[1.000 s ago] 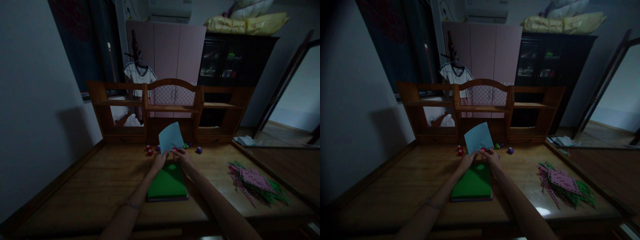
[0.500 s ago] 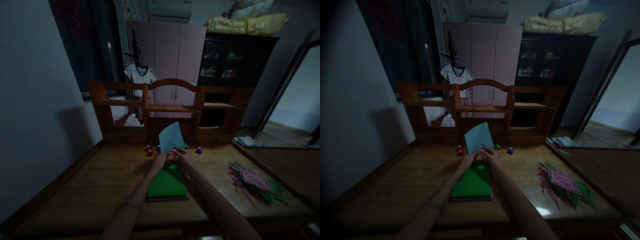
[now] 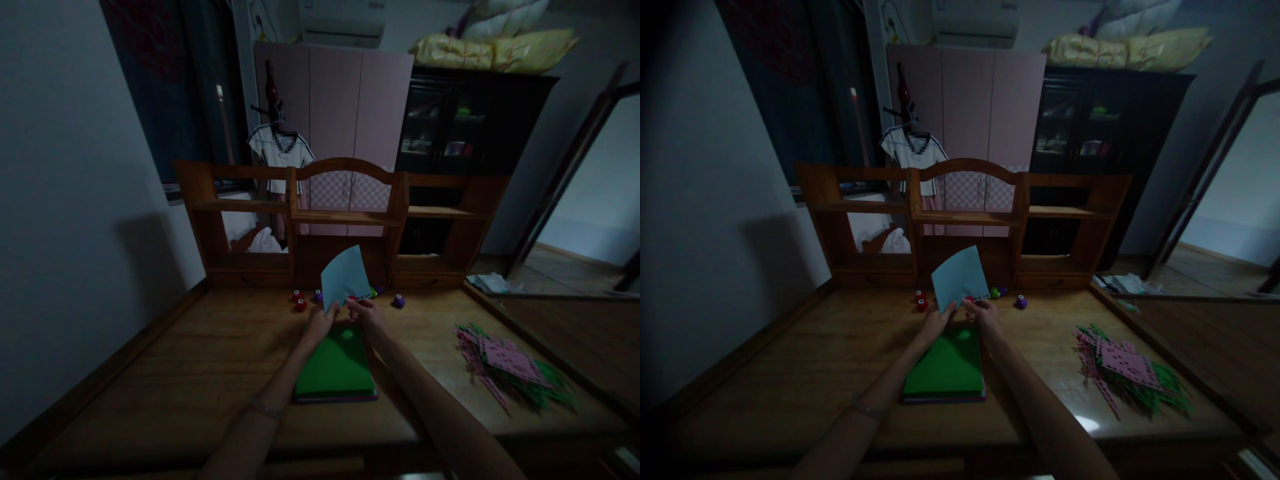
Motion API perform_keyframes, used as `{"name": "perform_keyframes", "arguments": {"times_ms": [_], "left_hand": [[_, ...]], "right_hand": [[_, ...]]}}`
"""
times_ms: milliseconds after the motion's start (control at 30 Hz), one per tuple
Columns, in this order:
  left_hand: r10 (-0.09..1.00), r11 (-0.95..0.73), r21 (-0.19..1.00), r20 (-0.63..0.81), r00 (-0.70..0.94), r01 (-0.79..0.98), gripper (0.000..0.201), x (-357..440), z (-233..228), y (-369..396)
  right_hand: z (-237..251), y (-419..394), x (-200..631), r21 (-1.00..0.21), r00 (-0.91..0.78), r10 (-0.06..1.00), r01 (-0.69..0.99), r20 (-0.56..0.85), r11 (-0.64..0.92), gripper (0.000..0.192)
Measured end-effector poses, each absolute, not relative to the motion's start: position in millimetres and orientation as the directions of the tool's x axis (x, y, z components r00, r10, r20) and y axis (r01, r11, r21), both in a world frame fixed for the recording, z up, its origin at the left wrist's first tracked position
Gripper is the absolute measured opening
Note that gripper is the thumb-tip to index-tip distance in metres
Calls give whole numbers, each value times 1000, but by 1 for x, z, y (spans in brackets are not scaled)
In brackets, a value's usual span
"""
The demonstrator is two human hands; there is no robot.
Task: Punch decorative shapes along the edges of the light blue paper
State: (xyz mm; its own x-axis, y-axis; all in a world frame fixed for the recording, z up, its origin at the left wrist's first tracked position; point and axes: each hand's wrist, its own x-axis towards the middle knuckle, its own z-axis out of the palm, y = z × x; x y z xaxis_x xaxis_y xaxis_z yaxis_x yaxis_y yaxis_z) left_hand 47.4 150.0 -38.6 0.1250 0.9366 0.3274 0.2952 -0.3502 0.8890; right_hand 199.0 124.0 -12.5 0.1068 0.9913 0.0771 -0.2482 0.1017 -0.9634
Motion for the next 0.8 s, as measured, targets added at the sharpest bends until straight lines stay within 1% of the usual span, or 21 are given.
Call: {"name": "perform_keyframes", "arguments": {"times_ms": [167, 367, 433, 600, 667, 800], "left_hand": [[943, -323, 911, 288, 168, 255, 45, 50, -41, 148], [943, -327, 909, 296, 150, 260, 43, 52, -41, 148], [942, -332, 904, 304, 141, 271, 42, 51, -39, 148], [937, -346, 886, 341, 71, 309, 41, 46, -33, 147], [936, -344, 892, 349, 37, 292, 39, 45, -32, 147], [936, -347, 904, 352, 23, 252, 38, 44, -31, 148]], "right_hand": [[-12, 124, 201, -971, 154, 987, -223, 48, 82, 33], [-9, 123, 202, -979, 127, 992, -200, 26, 52, 33], [-8, 122, 202, -977, 101, 995, -207, 23, 44, 34], [-7, 116, 196, -972, -32, 995, -219, 97, 88, 38], [-8, 113, 193, -972, -72, 991, -213, 115, 97, 37], [-10, 112, 190, -978, -81, 991, -186, 110, 93, 36]]}}
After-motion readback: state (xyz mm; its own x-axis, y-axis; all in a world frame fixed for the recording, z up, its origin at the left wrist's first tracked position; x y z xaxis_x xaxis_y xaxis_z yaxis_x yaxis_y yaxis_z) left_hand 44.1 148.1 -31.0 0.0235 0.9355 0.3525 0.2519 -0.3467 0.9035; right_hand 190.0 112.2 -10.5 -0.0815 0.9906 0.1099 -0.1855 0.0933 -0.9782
